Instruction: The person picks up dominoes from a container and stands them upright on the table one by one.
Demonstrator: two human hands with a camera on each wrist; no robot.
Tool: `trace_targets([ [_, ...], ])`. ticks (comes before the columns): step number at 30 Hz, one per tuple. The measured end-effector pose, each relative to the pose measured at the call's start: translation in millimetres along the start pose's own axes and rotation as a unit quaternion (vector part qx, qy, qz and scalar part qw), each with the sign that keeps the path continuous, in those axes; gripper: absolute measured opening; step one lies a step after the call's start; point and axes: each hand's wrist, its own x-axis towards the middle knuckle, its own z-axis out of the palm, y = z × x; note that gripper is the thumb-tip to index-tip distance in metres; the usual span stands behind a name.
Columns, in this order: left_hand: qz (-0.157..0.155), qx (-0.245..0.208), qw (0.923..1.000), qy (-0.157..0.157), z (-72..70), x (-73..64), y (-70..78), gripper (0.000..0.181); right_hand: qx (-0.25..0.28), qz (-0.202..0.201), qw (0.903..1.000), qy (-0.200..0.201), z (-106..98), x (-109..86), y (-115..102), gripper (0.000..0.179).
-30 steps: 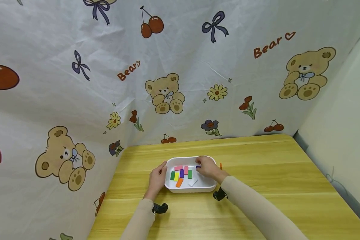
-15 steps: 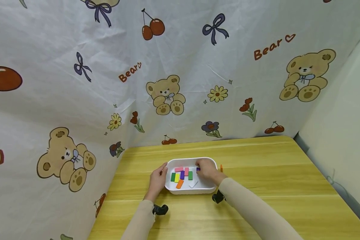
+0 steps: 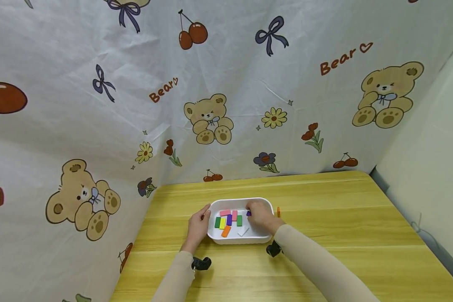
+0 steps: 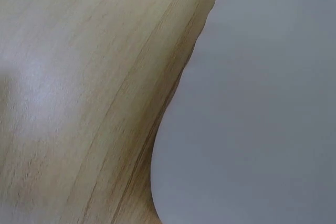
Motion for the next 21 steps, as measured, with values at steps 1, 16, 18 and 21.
trace_targets([
  [1, 0.000, 0.000, 1.0000, 0.000, 0.0, 0.0, 0.0, 0.038, 0.006, 0.002, 1.0000, -0.002, 0, -0.6, -1, 0.028],
  [16, -0.002, -0.004, 1.0000, -0.002, -0.9, -1.6, 2.3, 0.038, 0.037, 0.032, 0.9987, -0.010, 8, -5.0, -4, 0.032],
  [18, 0.002, -0.001, 1.0000, 0.000, -0.9, -1.2, 1.8, 0.037, 0.037, 0.031, 0.9988, -0.009, 9, -5.2, -4, 0.031],
  [21, 0.007, 0.003, 1.0000, 0.004, -0.8, -0.6, 1.5, 0.037, 0.030, 0.019, 0.9994, -0.003, 11, -4.1, -1, 0.028],
])
